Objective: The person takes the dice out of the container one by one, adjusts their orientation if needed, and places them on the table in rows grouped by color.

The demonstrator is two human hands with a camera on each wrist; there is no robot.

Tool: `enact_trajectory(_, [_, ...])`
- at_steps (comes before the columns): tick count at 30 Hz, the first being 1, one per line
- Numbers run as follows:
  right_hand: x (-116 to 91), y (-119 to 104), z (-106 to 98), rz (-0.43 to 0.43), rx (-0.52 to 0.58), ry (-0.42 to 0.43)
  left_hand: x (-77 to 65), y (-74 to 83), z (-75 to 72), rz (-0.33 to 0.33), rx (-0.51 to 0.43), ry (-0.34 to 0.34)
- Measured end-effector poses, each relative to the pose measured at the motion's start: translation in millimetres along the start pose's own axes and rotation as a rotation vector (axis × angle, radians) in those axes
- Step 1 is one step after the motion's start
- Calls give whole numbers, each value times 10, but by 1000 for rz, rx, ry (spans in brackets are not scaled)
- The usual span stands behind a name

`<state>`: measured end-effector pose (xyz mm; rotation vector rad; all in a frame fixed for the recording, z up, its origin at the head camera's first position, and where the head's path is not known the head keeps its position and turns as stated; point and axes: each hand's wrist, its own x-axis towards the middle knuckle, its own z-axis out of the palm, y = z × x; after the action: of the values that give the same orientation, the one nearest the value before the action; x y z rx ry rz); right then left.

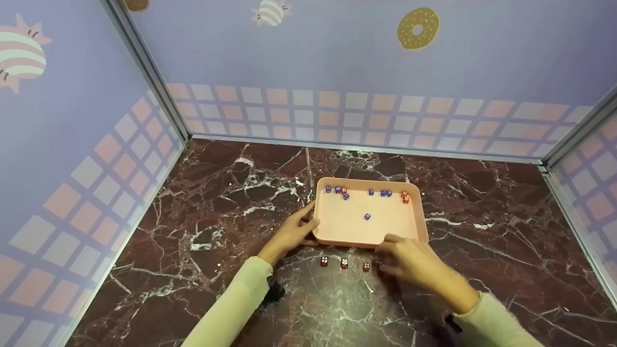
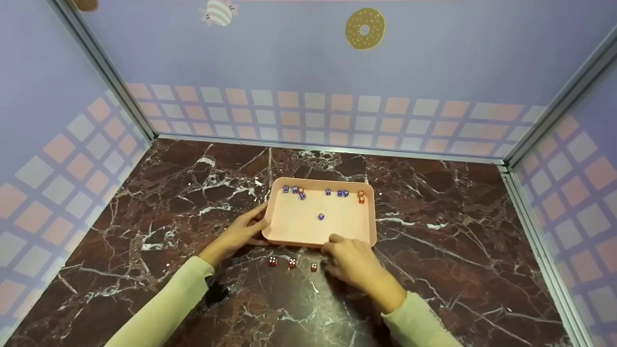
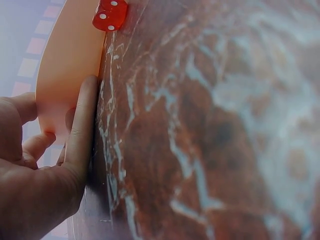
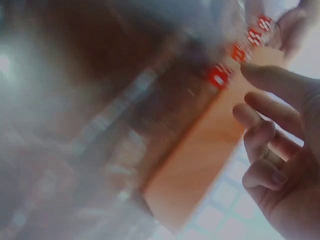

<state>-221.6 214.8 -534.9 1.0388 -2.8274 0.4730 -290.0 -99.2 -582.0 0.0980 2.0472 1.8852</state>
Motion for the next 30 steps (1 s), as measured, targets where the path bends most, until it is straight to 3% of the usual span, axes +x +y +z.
enact_trajectory(6, [294, 64, -168, -37, 29, 60, 6, -3, -10, 22, 8, -6])
enact_trajectory(11, [618, 140, -206, -87, -75, 133, 1, -13, -20, 26, 3, -2])
enact_trajectory(16, [923, 231, -247, -85, -166, 157, 1, -30, -23, 28, -6, -2])
enact_trajectory(22, [1162, 302, -257, -46, -146, 105, 6, -30, -13, 24, -4, -7])
enact_trajectory(30, [1452, 433, -115, 61, -57, 19, 19, -31, 0, 22, -18, -18])
